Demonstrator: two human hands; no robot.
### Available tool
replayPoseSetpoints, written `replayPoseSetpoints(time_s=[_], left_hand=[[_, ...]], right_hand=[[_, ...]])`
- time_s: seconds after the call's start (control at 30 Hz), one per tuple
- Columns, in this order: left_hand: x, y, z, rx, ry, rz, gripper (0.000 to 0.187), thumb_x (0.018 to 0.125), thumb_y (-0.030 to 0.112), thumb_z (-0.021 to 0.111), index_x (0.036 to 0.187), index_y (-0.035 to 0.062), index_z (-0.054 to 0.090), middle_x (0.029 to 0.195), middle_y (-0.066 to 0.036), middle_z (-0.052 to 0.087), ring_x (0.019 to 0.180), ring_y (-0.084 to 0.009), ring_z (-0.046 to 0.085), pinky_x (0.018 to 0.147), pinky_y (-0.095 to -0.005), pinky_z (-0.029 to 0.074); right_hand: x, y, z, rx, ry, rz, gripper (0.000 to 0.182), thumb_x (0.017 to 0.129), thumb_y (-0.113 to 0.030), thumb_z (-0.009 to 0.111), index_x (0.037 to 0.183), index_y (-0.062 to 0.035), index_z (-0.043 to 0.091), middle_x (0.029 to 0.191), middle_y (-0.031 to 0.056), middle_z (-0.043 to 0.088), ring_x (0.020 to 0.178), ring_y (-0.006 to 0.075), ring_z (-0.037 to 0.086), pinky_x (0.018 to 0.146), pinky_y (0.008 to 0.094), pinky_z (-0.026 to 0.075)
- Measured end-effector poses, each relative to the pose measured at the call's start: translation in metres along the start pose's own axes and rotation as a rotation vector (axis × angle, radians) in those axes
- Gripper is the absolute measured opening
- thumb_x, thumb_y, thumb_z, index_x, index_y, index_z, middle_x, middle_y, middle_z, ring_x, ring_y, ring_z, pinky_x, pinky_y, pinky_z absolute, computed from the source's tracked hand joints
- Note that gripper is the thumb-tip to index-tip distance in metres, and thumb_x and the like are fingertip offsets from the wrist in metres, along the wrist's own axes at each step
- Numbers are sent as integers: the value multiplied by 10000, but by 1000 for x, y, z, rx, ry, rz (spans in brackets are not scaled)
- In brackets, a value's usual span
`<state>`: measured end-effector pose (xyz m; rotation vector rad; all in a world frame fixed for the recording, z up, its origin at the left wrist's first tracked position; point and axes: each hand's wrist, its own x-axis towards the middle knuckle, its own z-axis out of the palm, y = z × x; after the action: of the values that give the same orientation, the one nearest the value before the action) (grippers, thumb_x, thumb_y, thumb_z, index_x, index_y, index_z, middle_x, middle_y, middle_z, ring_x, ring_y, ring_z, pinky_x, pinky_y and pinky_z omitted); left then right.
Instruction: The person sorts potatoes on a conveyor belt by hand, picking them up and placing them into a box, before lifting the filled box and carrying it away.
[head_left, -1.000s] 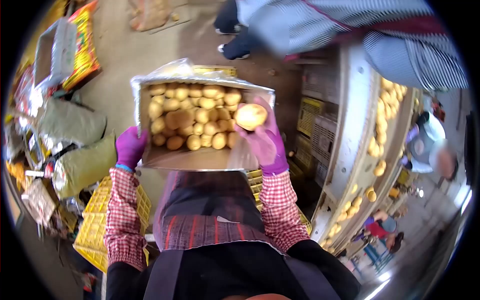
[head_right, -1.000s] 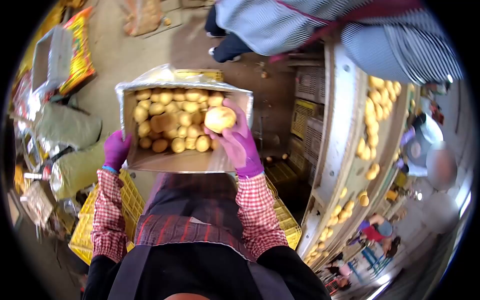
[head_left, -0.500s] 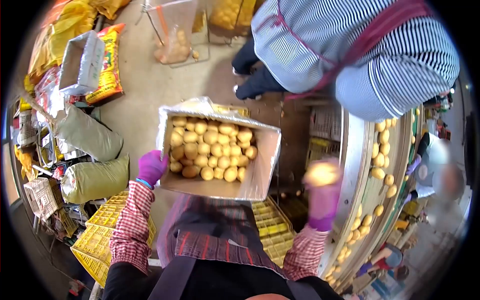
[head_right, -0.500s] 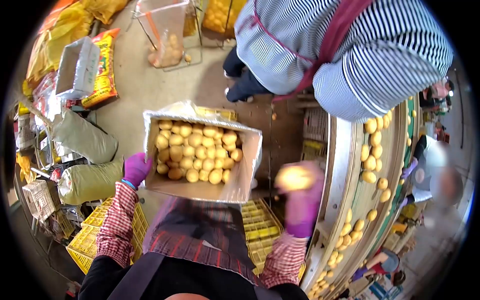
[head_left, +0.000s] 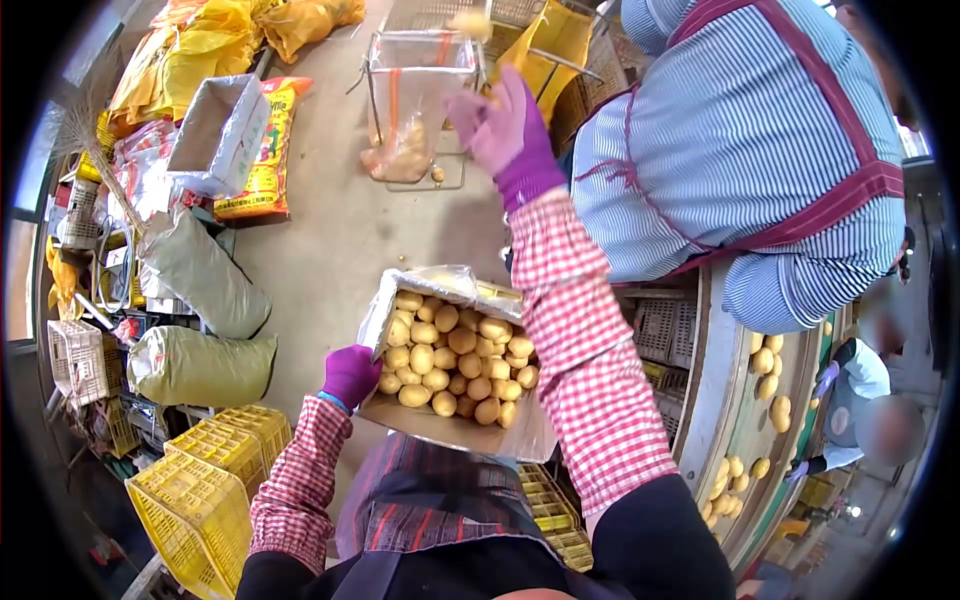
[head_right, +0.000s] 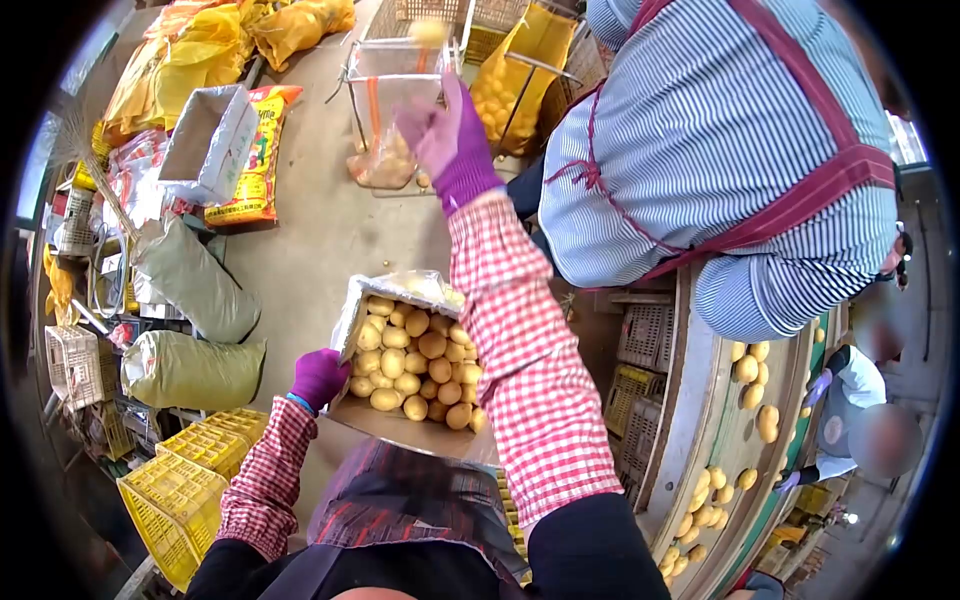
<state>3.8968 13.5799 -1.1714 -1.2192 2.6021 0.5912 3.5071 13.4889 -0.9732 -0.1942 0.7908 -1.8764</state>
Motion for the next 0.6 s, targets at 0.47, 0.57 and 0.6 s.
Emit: replayPoseSetpoints(time_s=[0.47,0.57,0.6], left_hand=[[-5,-3,1,-18,-64,35,373,967,400,617,835,86,769,836,-209,733,773,-444,715,711,-552,573],[-4,-5,3,0,-71,21,377,973,417,627,862,85,767,864,-206,737,807,-443,714,740,-550,568],[-4,-6,4,9,-74,16,377,974,423,632,872,86,768,873,-205,738,817,-442,715,750,-548,567]], right_hand=[[-281,248,-207,-1892,-389,-243,307,915,-267,720,1171,-97,721,1332,150,644,1296,333,581,1071,506,470],[-304,218,-232,-2093,-232,-114,459,915,-278,711,1355,-149,694,1435,139,582,1360,348,529,1151,535,401],[-324,206,-229,-1997,-13,-194,461,904,-252,716,1353,-151,698,1381,137,619,1331,329,555,1131,529,425]])
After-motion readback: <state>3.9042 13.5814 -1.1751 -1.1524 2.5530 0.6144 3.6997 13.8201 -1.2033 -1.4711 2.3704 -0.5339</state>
